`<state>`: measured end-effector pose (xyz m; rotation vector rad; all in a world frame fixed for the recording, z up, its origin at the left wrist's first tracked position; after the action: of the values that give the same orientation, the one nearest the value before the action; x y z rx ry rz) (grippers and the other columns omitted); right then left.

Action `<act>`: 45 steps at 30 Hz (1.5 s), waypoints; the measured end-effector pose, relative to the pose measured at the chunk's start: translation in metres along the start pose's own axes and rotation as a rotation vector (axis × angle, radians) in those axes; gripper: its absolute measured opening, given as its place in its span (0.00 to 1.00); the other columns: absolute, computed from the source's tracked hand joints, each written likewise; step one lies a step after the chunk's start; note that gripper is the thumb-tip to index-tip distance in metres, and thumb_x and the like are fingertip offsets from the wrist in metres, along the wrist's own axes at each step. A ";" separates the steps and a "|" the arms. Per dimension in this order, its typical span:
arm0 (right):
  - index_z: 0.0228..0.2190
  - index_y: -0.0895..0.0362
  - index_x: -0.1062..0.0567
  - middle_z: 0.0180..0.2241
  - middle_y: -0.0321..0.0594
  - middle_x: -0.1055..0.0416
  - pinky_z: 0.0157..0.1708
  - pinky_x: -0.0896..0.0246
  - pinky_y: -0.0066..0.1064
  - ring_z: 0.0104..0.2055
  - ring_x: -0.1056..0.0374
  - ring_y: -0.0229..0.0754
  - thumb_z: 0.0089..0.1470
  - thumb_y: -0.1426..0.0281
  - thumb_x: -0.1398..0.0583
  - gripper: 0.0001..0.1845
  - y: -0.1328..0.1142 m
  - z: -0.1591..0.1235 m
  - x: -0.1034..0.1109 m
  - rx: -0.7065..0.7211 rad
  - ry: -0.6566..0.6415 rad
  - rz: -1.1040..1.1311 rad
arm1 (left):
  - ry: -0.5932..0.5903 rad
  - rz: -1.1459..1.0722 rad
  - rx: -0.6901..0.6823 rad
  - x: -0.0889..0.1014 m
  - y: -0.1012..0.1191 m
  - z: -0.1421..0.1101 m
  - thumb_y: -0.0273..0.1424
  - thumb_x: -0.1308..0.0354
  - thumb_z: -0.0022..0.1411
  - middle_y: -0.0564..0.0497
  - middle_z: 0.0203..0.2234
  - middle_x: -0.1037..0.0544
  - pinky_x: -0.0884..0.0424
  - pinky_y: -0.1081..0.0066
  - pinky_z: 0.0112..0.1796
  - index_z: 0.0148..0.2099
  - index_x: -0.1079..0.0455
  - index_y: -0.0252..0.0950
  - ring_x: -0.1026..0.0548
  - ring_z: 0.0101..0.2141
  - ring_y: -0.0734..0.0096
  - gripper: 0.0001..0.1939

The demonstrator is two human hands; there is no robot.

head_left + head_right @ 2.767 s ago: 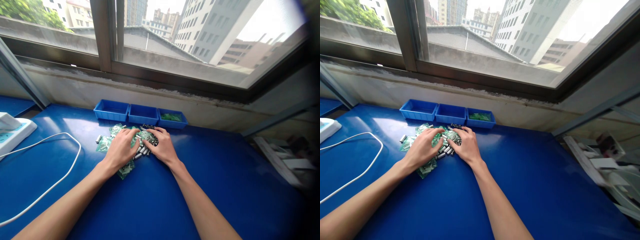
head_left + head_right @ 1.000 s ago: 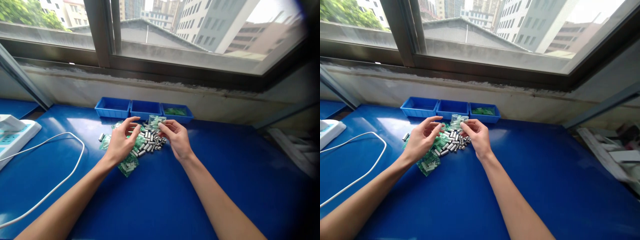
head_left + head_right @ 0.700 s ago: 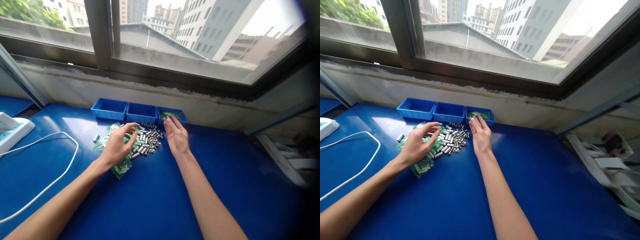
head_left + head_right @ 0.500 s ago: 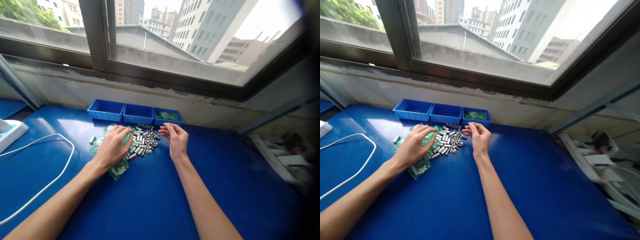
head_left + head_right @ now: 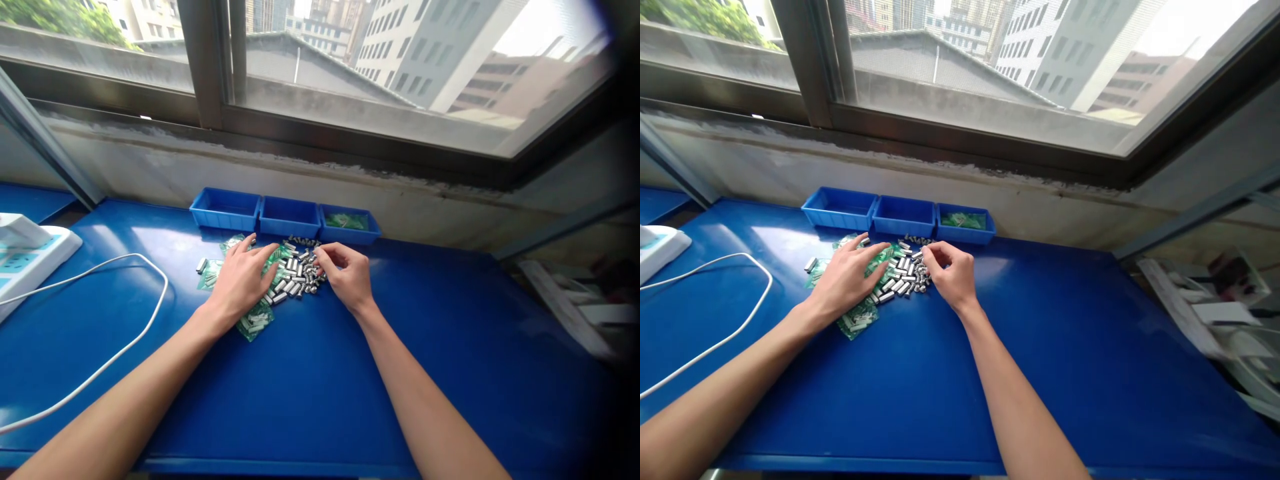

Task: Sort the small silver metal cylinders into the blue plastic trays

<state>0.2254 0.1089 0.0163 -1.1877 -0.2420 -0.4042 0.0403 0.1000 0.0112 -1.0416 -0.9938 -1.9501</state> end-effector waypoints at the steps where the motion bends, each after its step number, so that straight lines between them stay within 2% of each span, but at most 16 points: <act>1: 0.30 0.55 0.22 0.26 0.37 0.24 0.27 0.35 0.31 0.24 0.28 0.40 0.57 0.59 0.38 0.13 0.000 0.000 -0.001 0.002 -0.008 0.004 | 0.020 -0.013 0.010 0.001 0.000 0.000 0.35 0.47 0.68 0.41 0.47 0.20 0.36 0.48 0.57 0.60 0.31 0.35 0.37 0.62 0.47 0.21; 8: 0.30 0.54 0.21 0.26 0.37 0.24 0.28 0.34 0.31 0.24 0.29 0.40 0.57 0.58 0.38 0.13 0.002 0.000 -0.001 -0.009 -0.017 0.035 | 0.164 -0.185 0.027 0.009 -0.008 0.002 0.30 0.49 0.69 0.42 0.44 0.19 0.34 0.54 0.56 0.45 0.23 0.35 0.26 0.54 0.53 0.13; 12: 0.32 0.54 0.21 0.28 0.37 0.24 0.30 0.34 0.31 0.25 0.28 0.40 0.57 0.58 0.37 0.12 0.001 -0.001 -0.003 -0.010 -0.028 0.022 | 0.295 -0.345 0.071 0.027 -0.011 0.000 0.32 0.49 0.70 0.41 0.48 0.20 0.30 0.59 0.54 0.46 0.24 0.35 0.23 0.50 0.57 0.13; 14: 0.38 0.53 0.21 0.30 0.37 0.23 0.32 0.33 0.31 0.27 0.28 0.40 0.56 0.59 0.36 0.12 0.001 -0.001 -0.008 -0.027 -0.059 0.046 | 0.342 -0.469 0.124 0.034 -0.012 -0.001 0.34 0.48 0.70 0.44 0.44 0.18 0.27 0.62 0.49 0.46 0.24 0.35 0.21 0.44 0.60 0.13; 17: 0.44 0.52 0.22 0.32 0.36 0.23 0.32 0.33 0.30 0.29 0.28 0.40 0.55 0.59 0.35 0.16 0.003 -0.004 -0.022 -0.083 -0.156 0.186 | 0.278 -0.792 0.250 0.024 -0.017 0.001 0.41 0.46 0.68 0.47 0.35 0.18 0.22 0.67 0.37 0.44 0.23 0.34 0.20 0.33 0.65 0.17; 19: 0.41 0.54 0.21 0.28 0.36 0.23 0.29 0.34 0.29 0.27 0.29 0.39 0.55 0.59 0.35 0.15 0.003 -0.006 -0.032 -0.125 -0.231 0.296 | 0.179 -0.987 0.313 0.011 -0.017 0.003 0.44 0.44 0.66 0.47 0.33 0.18 0.22 0.68 0.30 0.43 0.23 0.33 0.21 0.28 0.66 0.19; 21: 0.36 0.56 0.20 0.24 0.36 0.24 0.28 0.35 0.28 0.25 0.30 0.38 0.54 0.58 0.35 0.14 0.003 -0.008 -0.039 -0.156 -0.282 0.367 | 0.114 -1.083 0.342 0.002 -0.017 0.003 0.46 0.41 0.63 0.47 0.32 0.18 0.22 0.68 0.29 0.42 0.23 0.33 0.21 0.26 0.66 0.20; 25: 0.33 0.57 0.20 0.24 0.37 0.23 0.28 0.34 0.28 0.24 0.29 0.37 0.52 0.58 0.33 0.15 0.008 -0.008 -0.042 -0.218 -0.285 0.447 | 0.089 -1.143 0.348 -0.003 -0.020 0.004 0.47 0.39 0.60 0.47 0.31 0.19 0.21 0.67 0.30 0.41 0.23 0.33 0.21 0.26 0.66 0.21; 30: 0.33 0.58 0.20 0.24 0.38 0.22 0.26 0.32 0.28 0.24 0.27 0.38 0.45 0.59 0.29 0.18 0.022 -0.006 -0.037 -0.324 -0.196 0.518 | 0.116 -1.082 0.366 0.001 -0.020 0.002 0.48 0.40 0.61 0.48 0.26 0.21 0.21 0.66 0.28 0.46 0.25 0.34 0.21 0.27 0.64 0.23; 33: 0.33 0.58 0.22 0.23 0.36 0.22 0.25 0.31 0.24 0.24 0.26 0.37 0.41 0.62 0.27 0.18 0.037 -0.003 -0.020 -0.403 -0.021 0.595 | 0.150 -0.991 0.380 0.007 -0.021 -0.001 0.47 0.42 0.64 0.46 0.32 0.20 0.22 0.68 0.28 0.51 0.28 0.35 0.20 0.30 0.64 0.22; 35: 0.32 0.57 0.23 0.26 0.36 0.21 0.28 0.28 0.22 0.29 0.23 0.37 0.41 0.65 0.26 0.17 0.050 -0.001 -0.006 -0.448 0.135 0.714 | 0.130 -0.956 0.379 0.007 -0.020 -0.001 0.46 0.44 0.65 0.46 0.33 0.20 0.22 0.68 0.29 0.51 0.29 0.36 0.20 0.31 0.64 0.21; 38: 0.34 0.55 0.24 0.35 0.36 0.19 0.40 0.25 0.23 0.42 0.22 0.38 0.41 0.70 0.27 0.17 0.063 0.005 0.009 -0.452 0.294 0.895 | 0.090 -0.915 0.358 0.004 -0.018 -0.001 0.44 0.45 0.66 0.46 0.33 0.20 0.23 0.68 0.29 0.50 0.29 0.36 0.20 0.31 0.64 0.19; 41: 0.39 0.53 0.25 0.42 0.38 0.20 0.49 0.26 0.27 0.50 0.24 0.39 0.42 0.73 0.29 0.20 0.065 0.012 0.013 -0.442 0.298 0.952 | 0.109 -0.766 0.273 0.010 -0.013 -0.001 0.41 0.47 0.67 0.46 0.33 0.19 0.24 0.68 0.31 0.49 0.27 0.37 0.20 0.32 0.64 0.16; 43: 0.44 0.53 0.25 0.44 0.38 0.20 0.48 0.26 0.26 0.50 0.25 0.39 0.43 0.74 0.29 0.24 0.061 0.014 0.009 -0.442 0.239 0.943 | 0.153 -0.557 0.170 0.021 -0.006 0.000 0.38 0.48 0.67 0.47 0.34 0.19 0.25 0.66 0.36 0.45 0.25 0.38 0.21 0.34 0.64 0.13; 45: 0.46 0.53 0.25 0.43 0.39 0.20 0.44 0.25 0.24 0.47 0.23 0.39 0.44 0.74 0.30 0.25 0.055 0.013 0.002 -0.452 0.157 0.914 | 0.177 -0.319 0.057 0.029 0.004 0.000 0.36 0.47 0.66 0.46 0.37 0.19 0.27 0.62 0.42 0.43 0.24 0.38 0.22 0.38 0.60 0.12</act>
<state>0.2513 0.1376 -0.0247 -1.5573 0.5525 0.2716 0.0309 0.0917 0.0372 -0.6960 -1.1629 -2.2103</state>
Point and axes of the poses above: each hand's wrist, its own z-axis towards the middle knuckle, its own x-axis out of the back of the hand, y = z × x, the point moved 10 cm from there along z, towards the middle knuckle
